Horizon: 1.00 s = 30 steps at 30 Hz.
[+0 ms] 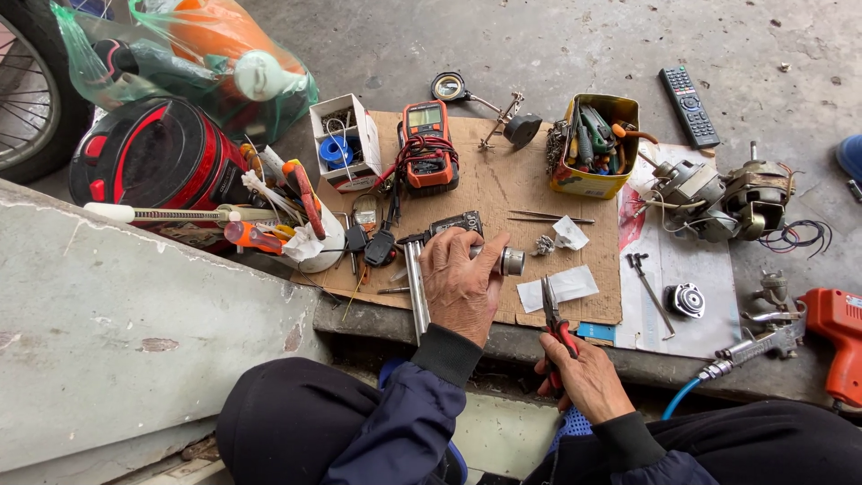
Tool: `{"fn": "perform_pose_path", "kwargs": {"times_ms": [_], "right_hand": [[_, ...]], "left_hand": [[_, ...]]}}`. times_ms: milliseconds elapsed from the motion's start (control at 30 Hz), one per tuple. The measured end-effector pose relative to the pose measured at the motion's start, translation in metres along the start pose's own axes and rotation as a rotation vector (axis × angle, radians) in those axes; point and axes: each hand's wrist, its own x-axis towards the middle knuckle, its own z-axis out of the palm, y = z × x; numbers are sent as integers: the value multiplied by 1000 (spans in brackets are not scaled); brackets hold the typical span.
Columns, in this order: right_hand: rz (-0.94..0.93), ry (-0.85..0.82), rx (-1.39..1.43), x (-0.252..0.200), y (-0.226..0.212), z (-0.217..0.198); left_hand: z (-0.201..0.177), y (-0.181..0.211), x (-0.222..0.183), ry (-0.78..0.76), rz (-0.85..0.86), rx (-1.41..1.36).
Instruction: Disassembling and cleaning a small mechanical component using hand tools
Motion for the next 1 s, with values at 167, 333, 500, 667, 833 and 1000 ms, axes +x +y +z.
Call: {"fn": "perform_pose_path", "kwargs": {"times_ms": [167,333,500,667,833,1000], "right_hand": [[13,9,58,2,-4,-5],[-53,207,-30,60,27,-29],[-41,414,-321,156,72,-64],[32,476,-530,174,84,-63],[-262,597,-474,74,3,-42],[-292,-77,295,1,-65,-8]], "left_hand": [[0,0,-3,-51,-15,-7],[35,-18,-23,-130,-97,-108],[24,-14,-22,-318,-284,-253],[14,-12,-18,-571,-409,-245],[-5,5,-6,-663,-431,-310],[1,12,-18,-653,-255,-550]]}}
